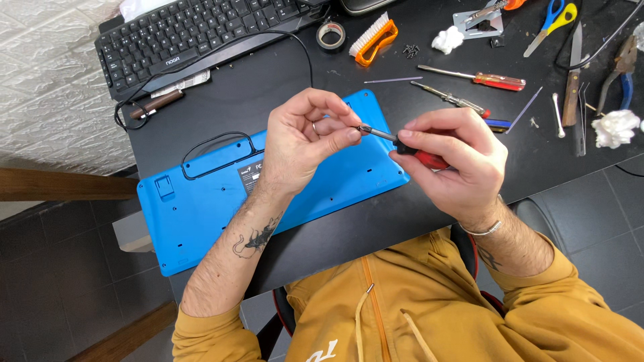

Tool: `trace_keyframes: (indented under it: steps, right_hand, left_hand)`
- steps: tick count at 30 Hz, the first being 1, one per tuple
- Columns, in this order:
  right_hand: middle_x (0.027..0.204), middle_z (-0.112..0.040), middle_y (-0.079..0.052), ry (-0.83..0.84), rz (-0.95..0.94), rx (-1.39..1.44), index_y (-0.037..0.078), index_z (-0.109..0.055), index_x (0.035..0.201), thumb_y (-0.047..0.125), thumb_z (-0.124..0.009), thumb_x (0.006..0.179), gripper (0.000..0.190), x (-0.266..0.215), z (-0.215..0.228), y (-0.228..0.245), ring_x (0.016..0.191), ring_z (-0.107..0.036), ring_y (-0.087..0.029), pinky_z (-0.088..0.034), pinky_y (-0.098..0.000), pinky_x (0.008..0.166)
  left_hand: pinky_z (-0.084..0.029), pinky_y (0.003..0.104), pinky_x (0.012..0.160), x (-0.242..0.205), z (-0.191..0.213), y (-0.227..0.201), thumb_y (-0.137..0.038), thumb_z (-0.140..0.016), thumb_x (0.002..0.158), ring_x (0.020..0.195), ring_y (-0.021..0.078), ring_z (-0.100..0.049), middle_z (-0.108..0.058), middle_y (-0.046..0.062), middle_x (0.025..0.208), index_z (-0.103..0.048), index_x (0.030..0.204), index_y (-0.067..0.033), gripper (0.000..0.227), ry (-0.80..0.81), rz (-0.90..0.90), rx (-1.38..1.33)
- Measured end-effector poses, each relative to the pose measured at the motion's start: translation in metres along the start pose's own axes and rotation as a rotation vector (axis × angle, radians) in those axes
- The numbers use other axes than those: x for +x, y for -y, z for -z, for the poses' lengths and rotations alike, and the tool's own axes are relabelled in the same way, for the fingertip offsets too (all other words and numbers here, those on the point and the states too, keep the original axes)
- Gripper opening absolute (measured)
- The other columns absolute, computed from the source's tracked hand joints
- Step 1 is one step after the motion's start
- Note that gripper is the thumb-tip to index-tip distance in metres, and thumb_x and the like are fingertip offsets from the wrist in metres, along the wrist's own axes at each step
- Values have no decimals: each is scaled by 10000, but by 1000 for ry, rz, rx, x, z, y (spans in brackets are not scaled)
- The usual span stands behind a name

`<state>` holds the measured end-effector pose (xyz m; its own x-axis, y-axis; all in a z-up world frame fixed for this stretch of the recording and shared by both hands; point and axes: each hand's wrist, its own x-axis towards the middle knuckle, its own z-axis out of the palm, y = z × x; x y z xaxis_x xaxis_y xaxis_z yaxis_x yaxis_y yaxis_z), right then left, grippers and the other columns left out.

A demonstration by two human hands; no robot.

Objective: The person uses a screwdriver to fasten screws into the underside of a blue keyboard. They repeatedly pick up screws from the desk, align them with screw holes, and tighten them in sequence across the keyboard's back panel.

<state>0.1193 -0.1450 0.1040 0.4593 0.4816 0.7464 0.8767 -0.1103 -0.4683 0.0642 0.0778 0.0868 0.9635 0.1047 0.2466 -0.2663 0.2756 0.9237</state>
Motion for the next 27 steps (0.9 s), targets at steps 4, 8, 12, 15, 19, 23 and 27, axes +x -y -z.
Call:
trace_keyframes:
  steps: [4,8,12,15,19,23,27]
  right_hand:
    - [1052,-670,-210,-1,21,-6,-43,-738,1036,-62,-902,898,215,0,1,0,889,-693,-293,-601,-360,796]
    - [1054,-669,-203,7,26,-12,-43,-748,1043,-64,-892,907,199,0,1,0,889,-694,-287,-601,-355,798]
    - [1060,-676,-226,15,-2,2,-49,-734,1066,-41,-896,899,233,-1,3,-1,902,-699,-301,-601,-352,794]
    - [1060,-690,-226,45,-30,-40,-49,-734,1114,39,-909,901,289,-6,5,-5,875,-684,-295,-572,-353,760]
    - [1042,-688,-178,107,-99,-81,-49,-736,1171,107,-867,940,308,-9,7,-8,826,-640,-258,-539,-350,755]
    - [1056,-722,-155,140,-144,-54,-58,-655,1164,93,-867,934,347,-3,7,-3,926,-672,-281,-553,-382,907]
    - [1045,-727,-152,99,-221,-7,-30,-659,1090,41,-865,934,268,-12,0,-14,871,-677,-242,-535,-317,792]
  left_hand:
    - [-680,295,883,0,-1,-1,-6,-802,889,955,210,-773,-730,120,995,-637,1092,-65,269,-2,14,20]
    - [-682,295,882,0,0,-1,0,-804,884,965,213,-776,-734,118,999,-650,1105,-61,276,-2,27,34]
    - [-676,289,891,0,1,0,37,-800,877,967,200,-769,-723,93,976,-655,1106,-69,291,10,30,39]
    - [-678,294,908,0,0,-1,33,-800,881,957,180,-761,-728,98,989,-661,1104,-70,282,21,16,61]
    - [-667,274,934,-2,-2,-5,21,-797,895,980,177,-768,-738,96,1014,-662,1114,-65,271,26,0,174]
    - [-658,252,934,-3,-6,-10,48,-781,904,973,164,-765,-749,91,1037,-678,1110,-66,257,20,-20,370]
    - [-664,259,938,-2,-4,-3,59,-771,904,968,176,-773,-753,103,1032,-687,1104,-56,245,28,-23,374]
